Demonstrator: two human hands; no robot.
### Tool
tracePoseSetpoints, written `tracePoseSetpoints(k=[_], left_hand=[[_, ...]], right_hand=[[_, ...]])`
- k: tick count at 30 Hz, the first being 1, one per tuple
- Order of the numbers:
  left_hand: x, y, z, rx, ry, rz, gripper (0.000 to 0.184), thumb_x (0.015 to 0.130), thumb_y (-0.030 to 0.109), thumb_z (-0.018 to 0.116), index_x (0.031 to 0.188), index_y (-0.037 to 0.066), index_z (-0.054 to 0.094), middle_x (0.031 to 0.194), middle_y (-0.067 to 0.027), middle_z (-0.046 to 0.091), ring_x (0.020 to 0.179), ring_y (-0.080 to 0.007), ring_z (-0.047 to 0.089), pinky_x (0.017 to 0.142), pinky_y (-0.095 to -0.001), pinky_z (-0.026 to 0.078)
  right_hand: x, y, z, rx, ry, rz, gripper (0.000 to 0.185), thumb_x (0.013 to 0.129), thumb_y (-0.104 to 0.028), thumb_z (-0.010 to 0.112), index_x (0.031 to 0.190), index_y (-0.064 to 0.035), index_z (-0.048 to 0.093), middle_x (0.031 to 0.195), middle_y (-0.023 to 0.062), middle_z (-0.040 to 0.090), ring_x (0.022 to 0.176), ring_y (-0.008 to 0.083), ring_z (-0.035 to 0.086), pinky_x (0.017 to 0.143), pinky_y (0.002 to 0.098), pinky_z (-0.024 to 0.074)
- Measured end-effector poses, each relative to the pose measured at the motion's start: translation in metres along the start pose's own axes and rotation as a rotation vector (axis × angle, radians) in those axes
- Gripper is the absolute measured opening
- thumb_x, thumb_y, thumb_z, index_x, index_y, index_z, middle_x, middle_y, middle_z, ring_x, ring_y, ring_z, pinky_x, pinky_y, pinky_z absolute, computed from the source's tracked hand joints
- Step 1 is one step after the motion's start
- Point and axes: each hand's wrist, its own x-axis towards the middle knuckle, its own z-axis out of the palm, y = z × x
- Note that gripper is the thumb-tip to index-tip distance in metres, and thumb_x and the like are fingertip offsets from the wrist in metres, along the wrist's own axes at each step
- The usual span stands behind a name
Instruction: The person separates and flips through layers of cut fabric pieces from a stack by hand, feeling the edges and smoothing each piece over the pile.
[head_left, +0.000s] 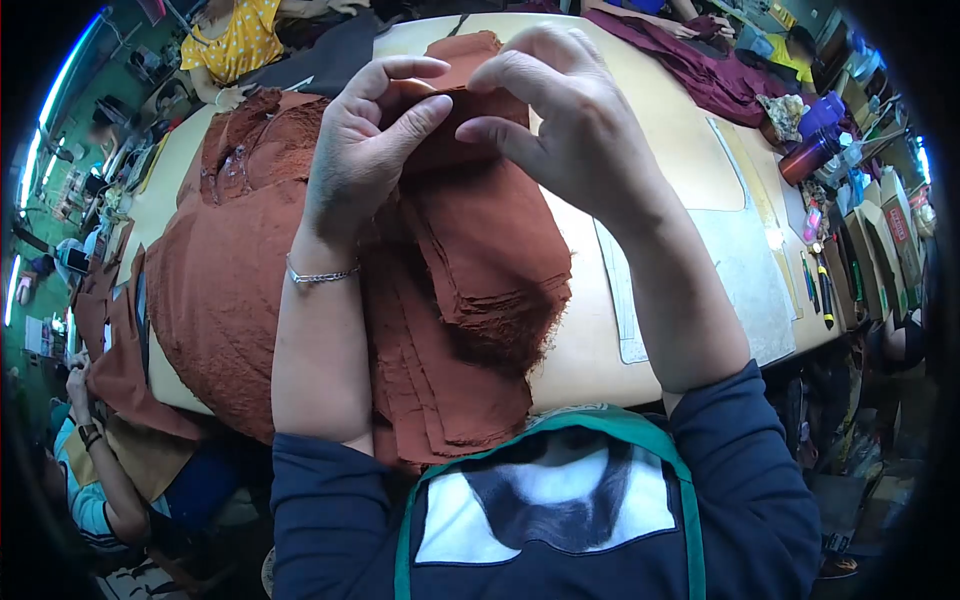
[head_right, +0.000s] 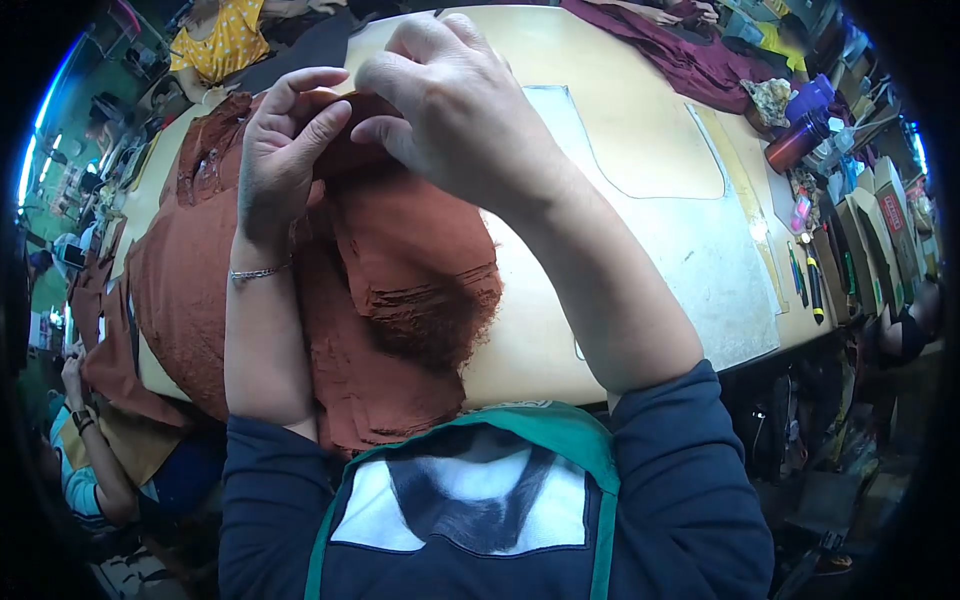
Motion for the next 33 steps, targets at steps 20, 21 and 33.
tracePoseSetpoints(k=[20, 21, 33], left_hand=[[0.0, -0.001, -0.005, -0.094, -0.05, -0.15, 0.023, 0.082, 0.012, 0.061, 0.102, 0.002, 0.055, 0.087, -0.0034, 0.06, 0.078, -0.0055, 0.054, 0.072, -0.0169, 0.044], [0.002, -0.005, -0.008, -0.092, -0.065, -0.166, 0.023, 0.083, 0.013, 0.061, 0.102, 0.002, 0.055, 0.087, -0.0039, 0.06, 0.078, -0.0055, 0.055, 0.072, -0.0167, 0.044], [0.004, -0.012, -0.007, -0.139, 0.063, -0.121, 0.02, 0.079, -0.001, 0.058, 0.099, -0.001, 0.055, 0.089, -0.0075, 0.061, 0.081, -0.0088, 0.056, 0.073, -0.0198, 0.045]], right_hand=[[-0.019, 0.018, 0.009, -0.109, -0.194, -0.001, 0.008, 0.072, -0.016, 0.062, 0.071, -0.0087, 0.058, 0.075, 0.0009, 0.054, 0.084, 0.0198, 0.052, 0.07, 0.0348, 0.0426], [-0.021, 0.017, 0.01, -0.15, -0.175, -0.031, 0.006, 0.071, -0.015, 0.061, 0.071, -0.0095, 0.058, 0.076, 0.0003, 0.054, 0.085, 0.0189, 0.052, 0.071, 0.0345, 0.0426], [-0.043, -0.001, 0.012, -0.153, -0.05, -0.189, 0.021, 0.064, -0.017, 0.061, 0.085, -0.0167, 0.063, 0.088, -0.0034, 0.051, 0.088, 0.015, 0.05, 0.075, 0.0296, 0.0381]])
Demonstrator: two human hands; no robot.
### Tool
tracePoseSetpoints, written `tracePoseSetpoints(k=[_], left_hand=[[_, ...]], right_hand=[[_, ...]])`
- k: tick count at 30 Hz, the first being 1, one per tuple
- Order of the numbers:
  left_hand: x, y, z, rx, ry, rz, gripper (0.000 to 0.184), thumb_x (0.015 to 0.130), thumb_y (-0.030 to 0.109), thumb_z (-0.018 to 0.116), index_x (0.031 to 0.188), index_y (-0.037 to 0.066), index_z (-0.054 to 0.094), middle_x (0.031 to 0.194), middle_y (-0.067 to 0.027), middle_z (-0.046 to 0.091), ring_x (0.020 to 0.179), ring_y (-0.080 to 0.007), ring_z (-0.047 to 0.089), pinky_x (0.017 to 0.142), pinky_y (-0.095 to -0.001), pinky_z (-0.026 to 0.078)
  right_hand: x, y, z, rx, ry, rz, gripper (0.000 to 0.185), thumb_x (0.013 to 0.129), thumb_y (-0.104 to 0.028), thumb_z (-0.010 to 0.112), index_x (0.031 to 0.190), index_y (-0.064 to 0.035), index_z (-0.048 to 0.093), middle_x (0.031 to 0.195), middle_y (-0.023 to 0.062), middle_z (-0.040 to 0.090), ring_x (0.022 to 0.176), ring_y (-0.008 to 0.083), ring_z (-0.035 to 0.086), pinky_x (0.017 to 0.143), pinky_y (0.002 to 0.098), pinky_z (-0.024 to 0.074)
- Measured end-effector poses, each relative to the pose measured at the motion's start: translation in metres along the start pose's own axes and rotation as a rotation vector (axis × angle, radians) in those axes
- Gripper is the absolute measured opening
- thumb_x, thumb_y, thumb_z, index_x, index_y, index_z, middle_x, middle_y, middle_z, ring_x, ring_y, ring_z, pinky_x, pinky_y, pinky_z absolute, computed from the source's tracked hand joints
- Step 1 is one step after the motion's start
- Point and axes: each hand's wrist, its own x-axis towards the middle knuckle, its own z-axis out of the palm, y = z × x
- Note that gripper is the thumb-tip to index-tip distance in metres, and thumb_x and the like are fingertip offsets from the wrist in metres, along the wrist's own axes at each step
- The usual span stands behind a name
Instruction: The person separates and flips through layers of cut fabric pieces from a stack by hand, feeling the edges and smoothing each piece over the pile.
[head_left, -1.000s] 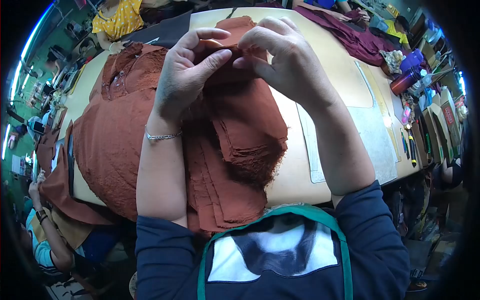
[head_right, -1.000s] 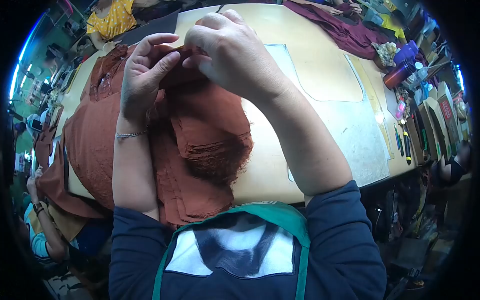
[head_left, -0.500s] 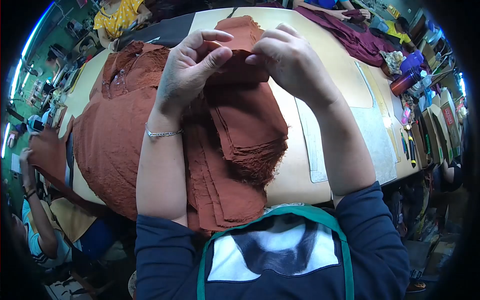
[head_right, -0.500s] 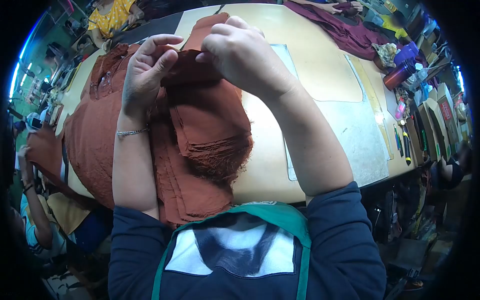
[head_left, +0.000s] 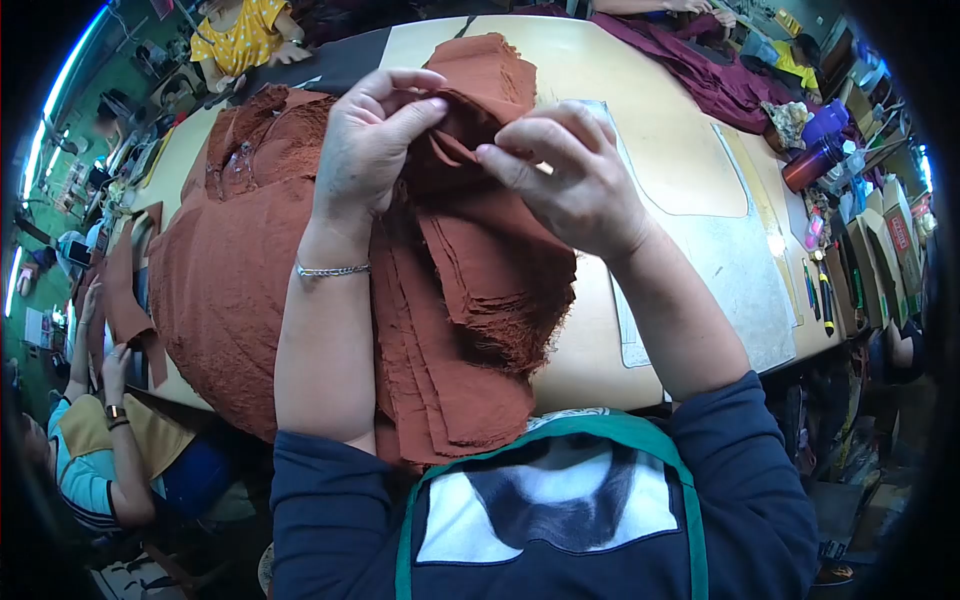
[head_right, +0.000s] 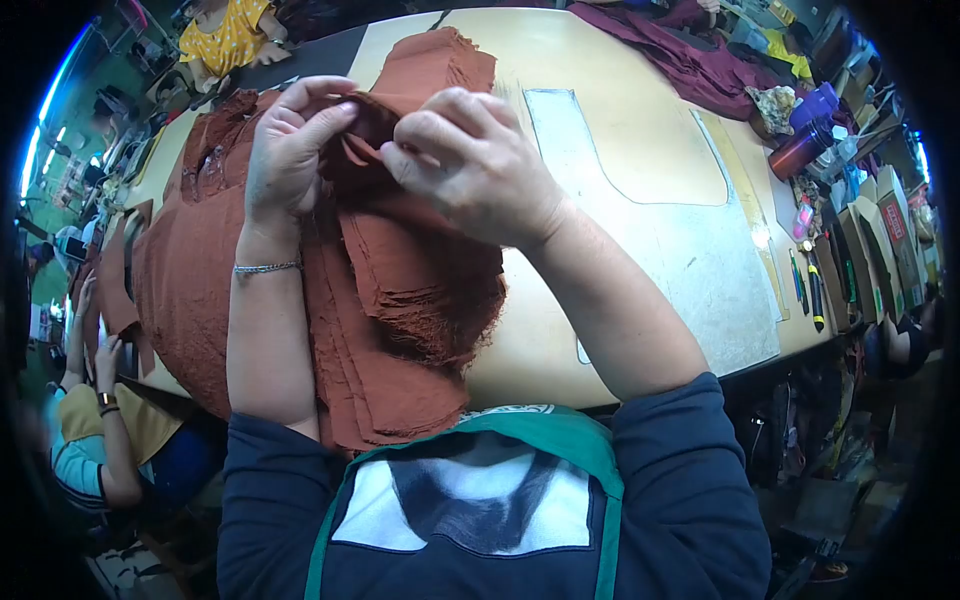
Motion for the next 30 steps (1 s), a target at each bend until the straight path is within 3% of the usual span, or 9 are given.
tracePoseSetpoints(k=[3, 7, 11, 13, 14, 18, 20, 24, 30], left_hand=[[0.006, -0.003, -0.006, 0.13, 0.33, 0.227, 0.013, 0.079, -0.004, 0.057, 0.092, 0.0, 0.057, 0.089, -0.0073, 0.06, 0.081, -0.0119, 0.056, 0.075, -0.0218, 0.046], [0.021, 0.002, -0.045, -0.126, 0.819, 0.331, 0.013, 0.081, 0.001, 0.058, 0.093, 0.002, 0.055, 0.092, -0.0076, 0.059, 0.083, -0.0139, 0.056, 0.078, -0.0253, 0.047], [0.019, 0.0, -0.041, -0.173, 0.852, 0.364, 0.01, 0.083, 0.005, 0.058, 0.092, 0.005, 0.055, 0.095, -0.0089, 0.059, 0.086, -0.0182, 0.058, 0.076, -0.0307, 0.05], [0.014, 0.007, -0.025, 0.012, 0.638, 0.391, 0.014, 0.083, 0.004, 0.057, 0.097, 0.003, 0.055, 0.094, -0.008, 0.06, 0.087, -0.0151, 0.057, 0.076, -0.0271, 0.048], [0.01, 0.01, -0.016, 0.161, 0.484, 0.377, 0.016, 0.083, 0.004, 0.057, 0.099, 0.003, 0.055, 0.094, -0.0075, 0.06, 0.086, -0.0138, 0.057, 0.076, -0.0257, 0.048], [0.0, -0.003, 0.013, 0.197, -0.012, 0.242, 0.021, 0.081, 0.001, 0.059, 0.101, 0.002, 0.056, 0.092, -0.0038, 0.06, 0.084, -0.0065, 0.054, 0.072, -0.0187, 0.044], [-0.005, 0.008, 0.02, 0.098, -0.017, 0.146, 0.024, 0.079, 0.0, 0.06, 0.103, 0.001, 0.055, 0.092, -0.0048, 0.06, 0.085, -0.0069, 0.055, 0.075, -0.0184, 0.044], [-0.003, 0.007, 0.011, 0.084, -0.042, 0.036, 0.027, 0.078, -0.001, 0.061, 0.104, 0.0, 0.054, 0.092, -0.0044, 0.06, 0.084, -0.0073, 0.055, 0.077, -0.018, 0.043], [-0.001, 0.0, 0.005, 0.057, -0.118, -0.045, 0.023, 0.08, 0.002, 0.06, 0.103, -0.001, 0.055, 0.093, -0.0032, 0.059, 0.085, -0.0063, 0.054, 0.076, -0.0176, 0.043]], right_hand=[[-0.006, -0.018, -0.013, 0.116, -0.08, 0.042, 0.02, 0.063, -0.017, 0.061, 0.083, -0.0158, 0.061, 0.094, -0.0019, 0.051, 0.093, 0.017, 0.049, 0.078, 0.0316, 0.0379], [-0.032, -0.045, -0.035, 0.413, -0.233, 0.101, 0.011, 0.065, -0.015, 0.061, 0.076, -0.0151, 0.058, 0.096, 0.0, 0.051, 0.097, 0.0203, 0.047, 0.082, 0.0329, 0.0378], [-0.036, -0.026, -0.043, 0.477, -0.322, 0.165, 0.016, 0.066, -0.021, 0.067, 0.072, -0.0116, 0.056, 0.096, 0.0022, 0.053, 0.093, 0.0242, 0.049, 0.078, 0.0373, 0.0415], [-0.024, -0.02, -0.051, 0.572, -0.293, 0.15, 0.025, 0.064, -0.029, 0.071, 0.072, -0.0101, 0.056, 0.095, 0.004, 0.053, 0.092, 0.0261, 0.049, 0.075, 0.039, 0.0427], [-0.014, -0.014, -0.051, 0.602, -0.251, 0.137, 0.036, 0.067, -0.043, 0.07, 0.072, -0.0097, 0.058, 0.099, 0.0078, 0.056, 0.091, 0.027, 0.05, 0.077, 0.0358, 0.0408], [0.028, 0.005, -0.019, 0.267, 0.089, 0.271, 0.033, 0.063, -0.029, 0.073, 0.087, -0.0099, 0.059, 0.096, 0.0088, 0.054, 0.092, 0.0285, 0.05, 0.076, 0.0371, 0.0424], [0.035, 0.019, -0.007, 0.208, 0.072, 0.329, 0.028, 0.06, -0.012, 0.071, 0.086, -0.0101, 0.061, 0.09, 0.008, 0.055, 0.089, 0.0287, 0.051, 0.075, 0.0381, 0.044], [0.037, 0.023, -0.005, 0.37, 0.057, 0.292, 0.013, 0.063, 0.0, 0.069, 0.074, -0.0052, 0.063, 0.068, 0.0043, 0.057, 0.066, 0.0222, 0.054, 0.059, 0.0289, 0.0455], [0.03, 0.021, 0.005, 0.196, 0.138, 0.167, 0.017, 0.061, 0.001, 0.068, 0.076, -0.0043, 0.062, 0.072, 0.0054, 0.059, 0.066, 0.022, 0.055, 0.062, 0.0303, 0.0471]])
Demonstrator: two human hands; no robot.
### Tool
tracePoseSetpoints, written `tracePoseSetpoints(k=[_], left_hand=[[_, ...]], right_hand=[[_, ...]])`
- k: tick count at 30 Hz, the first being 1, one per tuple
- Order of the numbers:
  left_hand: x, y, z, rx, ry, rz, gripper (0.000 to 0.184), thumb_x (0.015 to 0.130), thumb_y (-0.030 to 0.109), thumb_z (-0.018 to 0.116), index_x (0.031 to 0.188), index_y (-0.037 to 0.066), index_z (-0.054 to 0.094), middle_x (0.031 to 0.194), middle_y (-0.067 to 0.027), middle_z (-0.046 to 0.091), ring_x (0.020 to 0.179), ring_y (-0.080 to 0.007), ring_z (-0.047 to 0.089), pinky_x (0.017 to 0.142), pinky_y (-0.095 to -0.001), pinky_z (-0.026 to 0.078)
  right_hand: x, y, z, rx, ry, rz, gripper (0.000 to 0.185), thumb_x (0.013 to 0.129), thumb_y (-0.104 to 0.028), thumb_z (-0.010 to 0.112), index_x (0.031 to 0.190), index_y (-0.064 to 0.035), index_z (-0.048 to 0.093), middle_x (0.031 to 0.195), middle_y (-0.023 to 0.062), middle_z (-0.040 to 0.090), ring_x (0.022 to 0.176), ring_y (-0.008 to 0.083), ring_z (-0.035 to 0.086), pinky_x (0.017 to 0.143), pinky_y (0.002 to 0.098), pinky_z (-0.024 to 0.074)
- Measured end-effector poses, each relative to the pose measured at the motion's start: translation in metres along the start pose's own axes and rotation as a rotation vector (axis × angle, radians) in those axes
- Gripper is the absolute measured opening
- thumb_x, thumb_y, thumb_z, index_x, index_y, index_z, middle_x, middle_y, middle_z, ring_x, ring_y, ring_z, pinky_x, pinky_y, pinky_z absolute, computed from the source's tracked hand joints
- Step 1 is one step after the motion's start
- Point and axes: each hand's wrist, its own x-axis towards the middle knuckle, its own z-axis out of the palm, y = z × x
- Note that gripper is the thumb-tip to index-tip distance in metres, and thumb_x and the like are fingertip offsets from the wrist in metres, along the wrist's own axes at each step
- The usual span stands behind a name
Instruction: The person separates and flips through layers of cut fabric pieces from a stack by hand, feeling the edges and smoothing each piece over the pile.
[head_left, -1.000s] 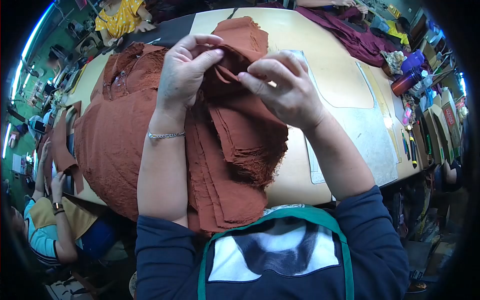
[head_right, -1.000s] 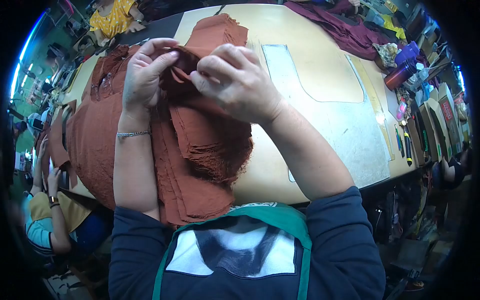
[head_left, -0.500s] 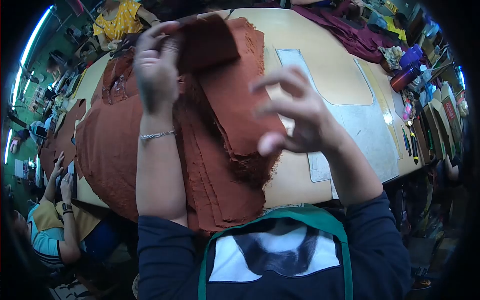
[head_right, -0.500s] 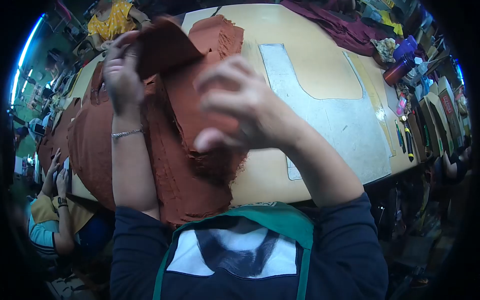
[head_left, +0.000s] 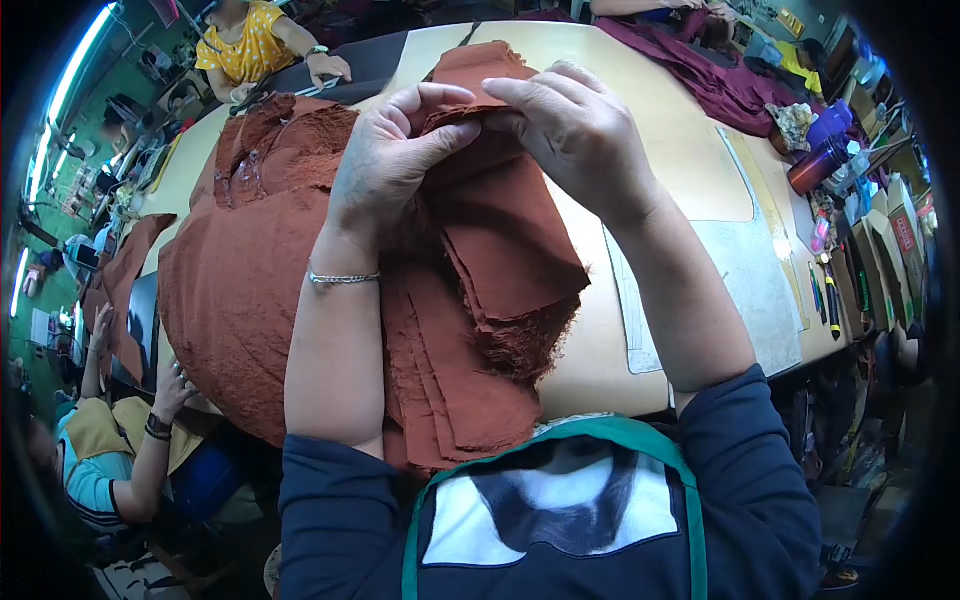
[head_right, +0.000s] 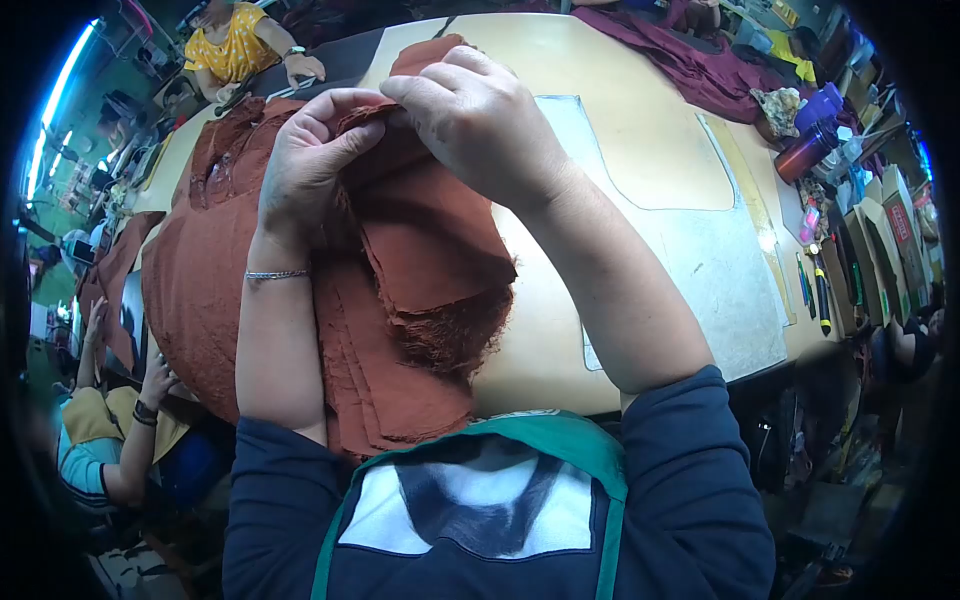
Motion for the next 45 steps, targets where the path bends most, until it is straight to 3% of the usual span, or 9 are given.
tracePoseSetpoints(k=[12, 18, 21, 25, 27, 30, 34, 37, 45], left_hand=[[-0.003, 0.003, 0.003, 0.074, 0.13, -0.021, 0.023, 0.087, 0.022, 0.056, 0.091, -0.001, 0.06, 0.081, 0.0021, 0.059, 0.072, -0.002, 0.051, 0.068, -0.0165, 0.042], [0.0, -0.002, 0.001, -0.017, 0.058, -0.08, 0.018, 0.083, 0.016, 0.06, 0.086, -0.001, 0.062, 0.079, -0.0007, 0.062, 0.068, -0.0041, 0.054, 0.06, -0.0154, 0.043], [0.001, -0.003, -0.006, -0.027, 0.103, -0.121, 0.013, 0.084, 0.008, 0.055, 0.093, 0.0, 0.06, 0.087, -0.0038, 0.062, 0.076, -0.0076, 0.058, 0.069, -0.0193, 0.045], [0.01, -0.008, -0.01, -0.045, 0.622, 0.074, 0.016, 0.086, 0.009, 0.05, 0.097, -0.001, 0.057, 0.094, -0.0087, 0.061, 0.08, -0.0165, 0.06, 0.074, -0.0278, 0.049], [0.014, 0.0, -0.032, -0.266, 0.842, 0.1, 0.015, 0.086, 0.01, 0.052, 0.092, -0.002, 0.057, 0.087, -0.0093, 0.06, 0.072, -0.017, 0.06, 0.064, -0.0288, 0.051], [0.018, -0.003, -0.058, -0.335, 0.889, 0.229, 0.018, 0.088, 0.015, 0.051, 0.089, -0.002, 0.057, 0.085, -0.0083, 0.06, 0.072, -0.0152, 0.059, 0.065, -0.0265, 0.05], [0.011, 0.003, -0.021, 0.012, 0.442, 0.179, 0.016, 0.086, 0.016, 0.056, 0.083, 0.002, 0.061, 0.076, 0.0013, 0.059, 0.069, -0.0035, 0.051, 0.058, -0.0179, 0.042], [0.002, -0.005, 0.001, 0.062, 0.042, 0.037, 0.013, 0.085, 0.015, 0.058, 0.086, 0.002, 0.061, 0.077, 0.0043, 0.057, 0.07, -0.0012, 0.048, 0.062, -0.0156, 0.04], [-0.001, 0.0, -0.001, 0.085, -0.019, 0.004, 0.018, 0.087, 0.019, 0.055, 0.088, 0.002, 0.06, 0.078, 0.0055, 0.056, 0.07, -0.0002, 0.048, 0.062, -0.0147, 0.04]], right_hand=[[0.004, 0.0, -0.003, -0.272, -0.198, -0.064, 0.01, 0.072, -0.018, 0.061, 0.071, -0.0085, 0.059, 0.083, 0.0004, 0.053, 0.089, 0.0183, 0.05, 0.073, 0.0342, 0.0426], [-0.004, 0.001, 0.0, -0.303, -0.175, -0.157, 0.013, 0.071, -0.016, 0.056, 0.082, -0.011, 0.061, 0.086, -0.0013, 0.053, 0.088, 0.016, 0.051, 0.073, 0.0319, 0.042], [-0.011, 0.0, -0.001, -0.242, -0.186, -0.131, 0.021, 0.065, -0.008, 0.062, 0.085, -0.0128, 0.063, 0.092, -0.0004, 0.055, 0.091, 0.0169, 0.053, 0.072, 0.0324, 0.0416], [-0.018, -0.023, -0.011, -0.171, -0.191, -0.134, 0.01, 0.069, -0.015, 0.057, 0.078, -0.0159, 0.06, 0.096, -0.0021, 0.052, 0.097, 0.017, 0.048, 0.078, 0.0325, 0.038], [-0.037, -0.041, -0.025, -0.055, -0.315, -0.142, 0.008, 0.069, -0.016, 0.057, 0.077, -0.0162, 0.06, 0.099, -0.0004, 0.051, 0.101, 0.0188, 0.046, 0.081, 0.0335, 0.0377], [-0.056, -0.054, -0.048, 0.122, -0.551, -0.098, 0.015, 0.068, -0.025, 0.063, 0.075, -0.0126, 0.058, 0.099, 0.0029, 0.052, 0.1, 0.0238, 0.047, 0.083, 0.0363, 0.0389], [-0.037, -0.034, -0.054, 0.255, -0.361, 0.042, 0.038, 0.063, -0.043, 0.072, 0.071, -0.0092, 0.057, 0.089, 0.0066, 0.055, 0.087, 0.0285, 0.051, 0.072, 0.04, 0.0441], [-0.014, -0.016, -0.037, 0.079, -0.05, 0.07, 0.032, 0.064, -0.033, 0.074, 0.078, -0.0088, 0.058, 0.091, 0.0075, 0.056, 0.086, 0.0277, 0.052, 0.075, 0.0372, 0.0424], [-0.004, 0.005, -0.015, 0.086, -0.145, 0.153, 0.01, 0.065, -0.008, 0.069, 0.071, -0.0077, 0.061, 0.069, 0.0044, 0.057, 0.071, 0.0237, 0.054, 0.064, 0.0326, 0.0458]])
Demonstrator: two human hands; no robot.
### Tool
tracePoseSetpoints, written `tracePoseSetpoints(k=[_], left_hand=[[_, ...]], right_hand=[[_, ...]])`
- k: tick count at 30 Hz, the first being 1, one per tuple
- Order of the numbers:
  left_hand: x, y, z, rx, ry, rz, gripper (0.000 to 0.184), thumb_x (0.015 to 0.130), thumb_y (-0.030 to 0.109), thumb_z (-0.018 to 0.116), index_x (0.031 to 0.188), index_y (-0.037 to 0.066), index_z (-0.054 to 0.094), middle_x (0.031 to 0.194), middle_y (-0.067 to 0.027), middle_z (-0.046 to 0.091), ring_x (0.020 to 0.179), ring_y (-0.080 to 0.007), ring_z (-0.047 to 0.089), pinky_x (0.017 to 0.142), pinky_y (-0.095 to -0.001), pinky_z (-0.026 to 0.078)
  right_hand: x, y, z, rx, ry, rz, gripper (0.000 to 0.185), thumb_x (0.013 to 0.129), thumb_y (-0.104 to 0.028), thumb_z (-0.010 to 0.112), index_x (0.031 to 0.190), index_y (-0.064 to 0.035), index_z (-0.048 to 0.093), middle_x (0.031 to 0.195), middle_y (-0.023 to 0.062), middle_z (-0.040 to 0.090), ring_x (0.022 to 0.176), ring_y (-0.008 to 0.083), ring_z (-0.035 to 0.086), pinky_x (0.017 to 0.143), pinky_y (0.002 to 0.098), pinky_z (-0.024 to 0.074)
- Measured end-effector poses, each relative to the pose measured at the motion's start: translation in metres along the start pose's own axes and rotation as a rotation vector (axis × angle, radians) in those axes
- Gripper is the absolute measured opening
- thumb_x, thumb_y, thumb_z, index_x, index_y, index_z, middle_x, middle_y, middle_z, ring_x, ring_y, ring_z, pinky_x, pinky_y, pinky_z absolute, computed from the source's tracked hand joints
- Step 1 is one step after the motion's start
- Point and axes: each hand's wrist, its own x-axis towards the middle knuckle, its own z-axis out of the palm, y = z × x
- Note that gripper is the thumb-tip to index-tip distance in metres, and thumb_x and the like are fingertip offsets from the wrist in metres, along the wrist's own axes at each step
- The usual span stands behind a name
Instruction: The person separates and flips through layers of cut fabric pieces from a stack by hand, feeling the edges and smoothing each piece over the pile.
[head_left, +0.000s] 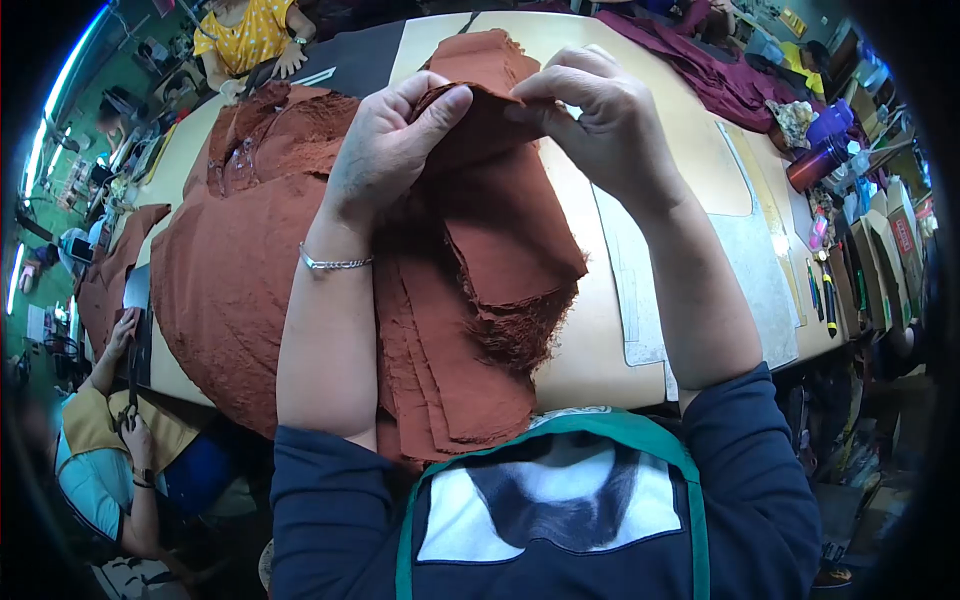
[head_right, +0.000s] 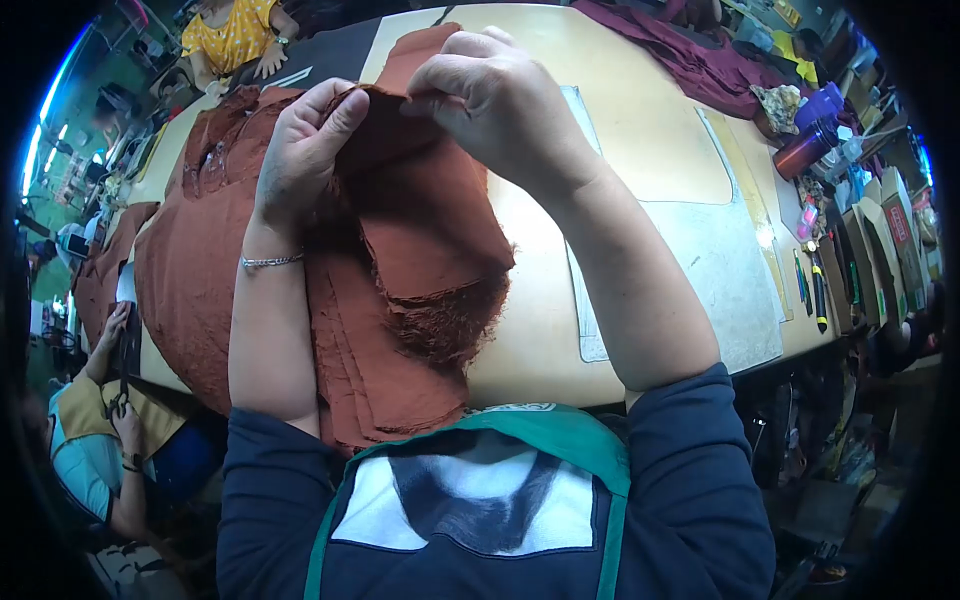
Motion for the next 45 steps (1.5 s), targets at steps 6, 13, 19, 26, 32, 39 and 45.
tracePoseSetpoints(k=[6, 13, 19, 26, 32, 39, 45], left_hand=[[0.001, -0.003, 0.002, -0.148, 0.028, -0.014, 0.02, 0.089, 0.019, 0.051, 0.087, 0.002, 0.06, 0.079, 0.0058, 0.055, 0.071, 0.0007, 0.048, 0.063, -0.0139, 0.041], [-0.002, 0.002, 0.001, -0.155, 0.031, -0.088, 0.016, 0.088, 0.015, 0.051, 0.086, 0.002, 0.061, 0.077, 0.0035, 0.057, 0.071, -0.0014, 0.051, 0.063, -0.0161, 0.045], [0.0, 0.001, 0.0, -0.23, 0.074, -0.072, 0.016, 0.086, 0.013, 0.051, 0.086, 0.001, 0.061, 0.077, 0.0011, 0.059, 0.068, -0.0036, 0.054, 0.062, -0.0164, 0.046], [0.0, -0.001, -0.001, -0.194, 0.072, -0.082, 0.014, 0.085, 0.012, 0.052, 0.086, 0.002, 0.061, 0.079, 0.0006, 0.06, 0.07, -0.0042, 0.055, 0.064, -0.0162, 0.045], [0.002, -0.006, -0.001, -0.208, 0.077, -0.057, 0.016, 0.088, 0.014, 0.052, 0.085, 0.001, 0.062, 0.076, 0.0018, 0.059, 0.067, -0.0019, 0.052, 0.059, -0.0155, 0.043], [0.004, -0.01, -0.007, -0.23, 0.017, -0.076, 0.016, 0.09, 0.015, 0.049, 0.09, 0.002, 0.058, 0.085, 0.0002, 0.06, 0.075, -0.0039, 0.055, 0.066, -0.0171, 0.045], [0.006, -0.015, -0.008, -0.275, 0.113, -0.06, 0.017, 0.091, 0.017, 0.047, 0.093, 0.003, 0.057, 0.088, -0.0007, 0.06, 0.076, -0.0047, 0.055, 0.067, -0.0175, 0.045]], right_hand=[[0.0, -0.003, 0.003, -0.115, 0.051, -0.089, 0.011, 0.064, -0.005, 0.066, 0.074, -0.0093, 0.062, 0.067, 0.0037, 0.057, 0.071, 0.0219, 0.055, 0.064, 0.0314, 0.0476], [0.006, -0.001, -0.002, -0.168, 0.086, -0.199, 0.013, 0.064, -0.005, 0.071, 0.072, -0.0047, 0.061, 0.067, 0.0048, 0.053, 0.064, 0.0198, 0.053, 0.056, 0.0294, 0.0441], [0.0, 0.002, 0.002, -0.32, 0.016, -0.211, 0.007, 0.065, -0.008, 0.062, 0.07, -0.0088, 0.057, 0.076, 0.0025, 0.052, 0.076, 0.0198, 0.053, 0.062, 0.0315, 0.0458], [-0.002, 0.0, 0.004, -0.276, 0.057, -0.195, 0.007, 0.066, -0.006, 0.06, 0.072, -0.0076, 0.057, 0.074, 0.0029, 0.052, 0.074, 0.0197, 0.052, 0.063, 0.0314, 0.0459], [-0.004, 0.002, 0.004, -0.206, 0.062, -0.229, 0.008, 0.067, -0.005, 0.061, 0.073, -0.0073, 0.056, 0.069, 0.0032, 0.056, 0.067, 0.0204, 0.056, 0.062, 0.03, 0.0473], [-0.015, 0.001, 0.006, -0.25, 0.055, -0.232, 0.008, 0.069, -0.007, 0.061, 0.076, -0.0068, 0.057, 0.069, 0.0027, 0.058, 0.067, 0.0191, 0.057, 0.06, 0.029, 0.048], [-0.02, 0.0, 0.005, -0.339, 0.143, -0.321, 0.026, 0.067, -0.008, 0.061, 0.093, -0.0079, 0.062, 0.087, 0.0045, 0.055, 0.077, 0.0204, 0.055, 0.065, 0.0311, 0.0475]])
